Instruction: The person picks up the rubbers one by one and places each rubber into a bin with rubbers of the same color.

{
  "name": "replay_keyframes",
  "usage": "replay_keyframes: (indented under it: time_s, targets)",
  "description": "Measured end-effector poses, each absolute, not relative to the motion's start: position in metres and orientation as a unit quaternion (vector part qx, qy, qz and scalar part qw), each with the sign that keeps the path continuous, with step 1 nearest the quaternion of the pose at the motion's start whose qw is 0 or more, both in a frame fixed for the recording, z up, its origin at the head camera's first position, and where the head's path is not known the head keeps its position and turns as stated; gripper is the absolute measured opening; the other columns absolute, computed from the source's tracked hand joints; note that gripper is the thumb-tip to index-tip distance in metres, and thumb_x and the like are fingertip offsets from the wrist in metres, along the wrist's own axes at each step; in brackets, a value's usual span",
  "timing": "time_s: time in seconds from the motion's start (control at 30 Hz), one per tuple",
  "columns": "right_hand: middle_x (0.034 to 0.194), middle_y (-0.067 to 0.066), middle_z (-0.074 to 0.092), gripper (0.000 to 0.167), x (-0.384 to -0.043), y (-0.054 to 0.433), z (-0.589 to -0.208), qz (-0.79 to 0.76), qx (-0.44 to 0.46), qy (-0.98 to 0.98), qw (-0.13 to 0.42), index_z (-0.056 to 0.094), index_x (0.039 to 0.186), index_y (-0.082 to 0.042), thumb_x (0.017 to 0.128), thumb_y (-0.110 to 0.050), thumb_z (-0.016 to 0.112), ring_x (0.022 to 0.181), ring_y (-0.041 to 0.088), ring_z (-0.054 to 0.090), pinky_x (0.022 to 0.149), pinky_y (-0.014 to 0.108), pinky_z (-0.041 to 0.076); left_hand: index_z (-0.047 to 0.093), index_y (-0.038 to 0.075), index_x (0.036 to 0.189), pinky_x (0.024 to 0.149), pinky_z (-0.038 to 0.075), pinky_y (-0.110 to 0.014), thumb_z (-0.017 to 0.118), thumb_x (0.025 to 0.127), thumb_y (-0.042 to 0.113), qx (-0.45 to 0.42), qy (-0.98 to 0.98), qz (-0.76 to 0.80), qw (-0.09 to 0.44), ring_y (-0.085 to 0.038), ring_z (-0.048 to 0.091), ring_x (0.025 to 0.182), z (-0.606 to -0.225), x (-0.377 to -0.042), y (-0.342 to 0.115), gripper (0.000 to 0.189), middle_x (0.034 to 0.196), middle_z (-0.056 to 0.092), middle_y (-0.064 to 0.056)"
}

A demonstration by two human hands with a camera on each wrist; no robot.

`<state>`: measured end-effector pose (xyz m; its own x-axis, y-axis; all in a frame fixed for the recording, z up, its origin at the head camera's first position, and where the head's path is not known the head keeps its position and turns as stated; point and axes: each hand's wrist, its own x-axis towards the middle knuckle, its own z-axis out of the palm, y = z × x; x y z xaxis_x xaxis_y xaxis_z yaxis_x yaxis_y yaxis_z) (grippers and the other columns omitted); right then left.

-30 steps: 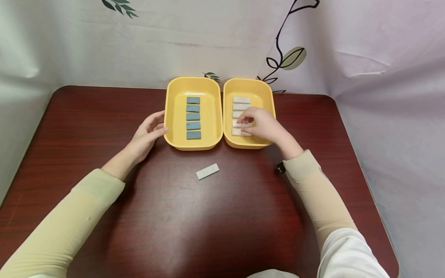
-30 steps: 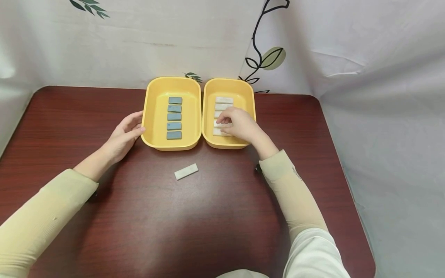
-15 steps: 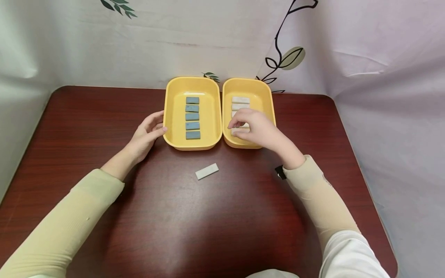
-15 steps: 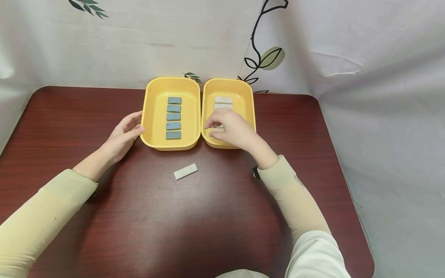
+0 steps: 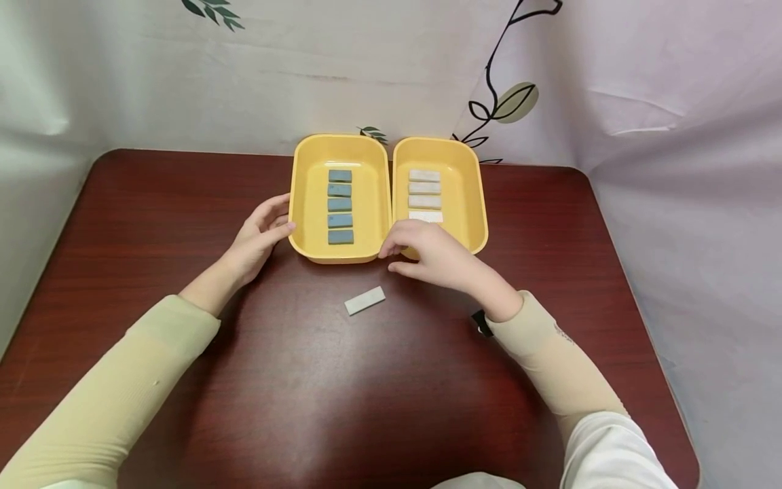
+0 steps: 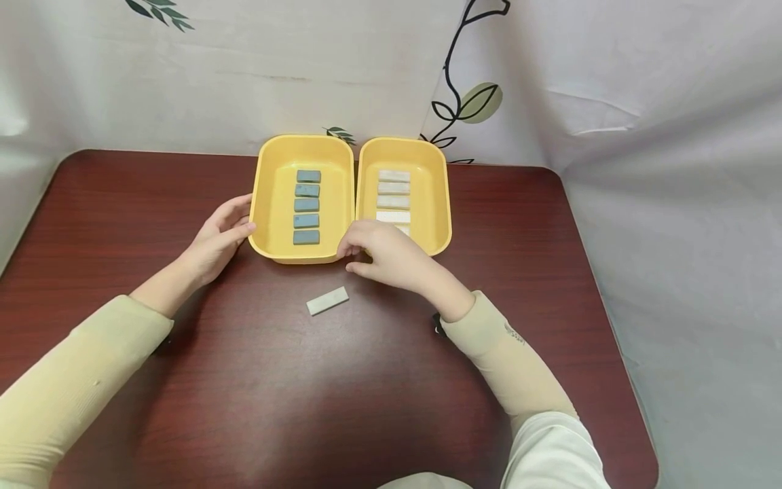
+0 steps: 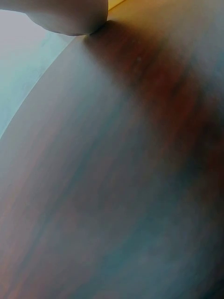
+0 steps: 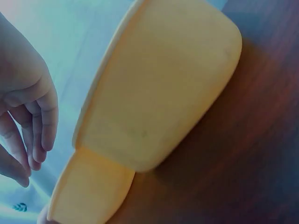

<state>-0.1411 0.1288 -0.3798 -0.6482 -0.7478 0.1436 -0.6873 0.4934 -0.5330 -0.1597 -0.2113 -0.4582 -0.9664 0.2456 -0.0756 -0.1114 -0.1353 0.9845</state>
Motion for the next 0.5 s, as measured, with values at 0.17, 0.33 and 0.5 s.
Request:
replay_keyframes:
  time_s: [0.17, 0.33, 0.5]
  targets:
    - [0.104, 0.001, 0.073, 0.015, -0.135, 0.124, -0.386, -0.271, -0.427, 0.86, 0.07, 0.076, 0.105, -0.011, 0.091, -0.007, 0.082, 0.098, 0.017, 0.066, 0.092, 0.033, 0.055, 0.042, 0.009, 0.158, 0.102, 0.047, -0.015, 0.056, 0.107, 0.001, 0.052, 0.645, 0.754, 0.117, -0.009, 0.056, 0.123, -0.458, -0.16, -0.211, 0.053, 0.138, 0.055, 0.006]
    - [0.104, 0.002, 0.072, 0.015, -0.13, 0.12, -0.39, -0.267, -0.431, 0.857, 0.092, 0.076, 0.105, -0.01, 0.091, -0.006, 0.081, 0.097, 0.017, 0.066, 0.092, 0.032, 0.055, 0.041, 0.008, 0.159, 0.101, 0.048, -0.015, 0.056, 0.107, 0.001, 0.05, 0.647, 0.751, 0.118, -0.009, 0.056, 0.123, -0.458, -0.16, -0.211, 0.054, 0.138, 0.055, 0.006]
    - [0.101, 0.002, 0.071, 0.014, -0.127, 0.116, -0.397, -0.268, -0.444, 0.849, 0.098, 0.077, 0.104, -0.01, 0.091, -0.006, 0.081, 0.095, 0.017, 0.065, 0.089, 0.032, 0.054, 0.039, 0.007, 0.16, 0.102, 0.047, -0.015, 0.056, 0.108, 0.003, 0.048, 0.649, 0.749, 0.122, -0.009, 0.056, 0.123, -0.458, -0.16, -0.211, 0.056, 0.139, 0.054, 0.006]
